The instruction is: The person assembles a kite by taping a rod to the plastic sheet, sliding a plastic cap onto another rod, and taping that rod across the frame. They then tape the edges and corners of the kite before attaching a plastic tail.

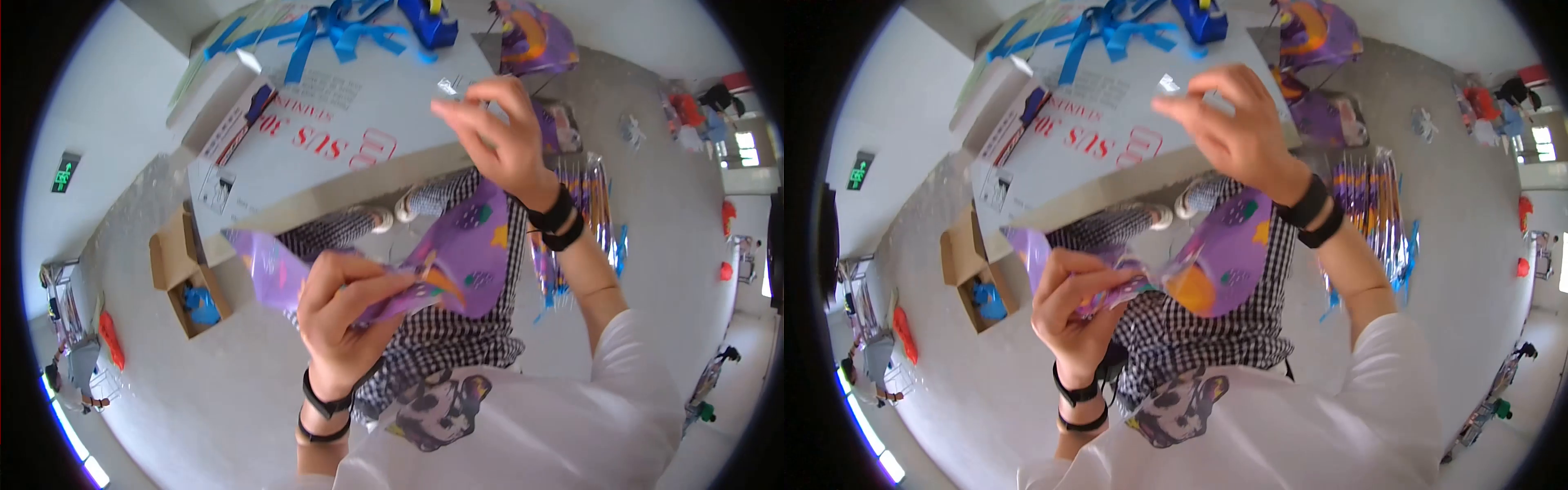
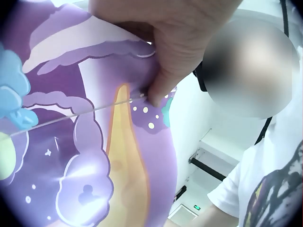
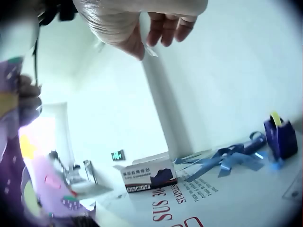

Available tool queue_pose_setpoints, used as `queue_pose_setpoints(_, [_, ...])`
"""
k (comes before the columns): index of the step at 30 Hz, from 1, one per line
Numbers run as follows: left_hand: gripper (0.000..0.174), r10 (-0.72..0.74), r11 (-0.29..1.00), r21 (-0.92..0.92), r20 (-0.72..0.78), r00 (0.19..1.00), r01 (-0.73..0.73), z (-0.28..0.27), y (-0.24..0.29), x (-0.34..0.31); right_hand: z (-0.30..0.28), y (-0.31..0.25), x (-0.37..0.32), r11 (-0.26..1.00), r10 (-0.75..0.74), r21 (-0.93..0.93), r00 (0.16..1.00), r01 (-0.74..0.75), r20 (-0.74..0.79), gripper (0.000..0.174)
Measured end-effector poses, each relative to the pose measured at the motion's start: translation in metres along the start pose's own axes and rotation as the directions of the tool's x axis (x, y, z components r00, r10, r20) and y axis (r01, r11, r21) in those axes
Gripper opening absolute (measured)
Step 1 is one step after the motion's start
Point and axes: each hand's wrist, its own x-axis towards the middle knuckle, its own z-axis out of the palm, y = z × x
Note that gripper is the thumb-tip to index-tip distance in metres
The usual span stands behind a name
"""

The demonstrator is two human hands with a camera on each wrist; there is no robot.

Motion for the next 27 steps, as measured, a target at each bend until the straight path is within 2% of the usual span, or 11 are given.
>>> queue_pose_setpoints(3, [0.030, -0.042, 0.995, -0.091, -0.015, 0.999, 0.040, -0.003, 0.005, -0.018, -0.015, -0.051, -0.002, 0.949, -0.297, -0.098, 0.953, 0.301, 0.054, 0.039])
queue_pose_setpoints(4, [0.038, -0.035, 0.986, -0.167, -0.016, 0.999, 0.032, -0.005, 0.003, -0.022, -0.016, -0.064, -0.006, 0.915, -0.380, -0.120, 0.923, 0.384, 0.059, 0.040])
queue_pose_setpoints(13, [0.036, -0.129, 0.929, -0.352, -0.022, 0.991, 0.113, -0.023, 0.010, -0.062, -0.038, -0.120, -0.002, 0.819, -0.570, -0.059, 0.821, 0.571, 0.026, 0.031])
queue_pose_setpoints(18, [0.032, -0.132, 0.913, -0.389, -0.003, 0.991, 0.120, -0.024, 0.017, -0.070, -0.046, -0.133, 0.003, 0.819, -0.574, 0.025, 0.818, 0.573, 0.042, 0.030])
queue_pose_setpoints(20, [0.032, -0.110, 0.926, -0.367, -0.028, 0.994, 0.092, -0.024, 0.017, -0.072, -0.049, -0.136, 0.003, 0.851, -0.522, 0.127, 0.848, 0.509, 0.093, 0.026])
queue_pose_setpoints(22, [0.033, -0.067, 0.945, -0.324, -0.047, 0.997, 0.048, -0.023, 0.015, -0.074, -0.056, -0.142, 0.007, 0.907, -0.348, 0.321, 0.913, 0.272, 0.211, 0.021])
queue_pose_setpoints(23, [0.034, -0.039, 0.954, -0.300, -0.055, 0.998, 0.021, -0.023, 0.016, -0.074, -0.061, -0.148, 0.010, 0.900, -0.214, 0.430, 0.927, 0.064, 0.308, 0.019])
queue_pose_setpoints(24, [0.035, -0.011, 0.961, -0.277, -0.063, 0.998, -0.007, -0.024, 0.018, -0.073, -0.064, -0.150, 0.011, 0.848, -0.090, 0.508, 0.904, -0.149, 0.417, 0.019])
queue_pose_setpoints(25, [0.035, 0.017, 0.966, -0.254, -0.071, 0.997, -0.034, -0.023, 0.020, -0.072, -0.058, -0.156, 0.009, 0.749, 0.037, 0.600, 0.921, -0.283, 0.389, 0.023])
queue_pose_setpoints(26, [0.036, 0.031, 0.969, -0.240, -0.084, 0.996, -0.051, -0.023, 0.021, -0.071, -0.052, -0.162, 0.007, 0.613, 0.163, 0.696, 0.921, -0.375, 0.353, 0.030])
queue_pose_setpoints(27, [0.037, 0.048, 0.972, -0.224, -0.098, 0.994, -0.069, -0.024, 0.021, -0.070, -0.052, -0.180, 0.010, 0.430, 0.354, 0.740, 0.851, -0.517, 0.388, 0.033])
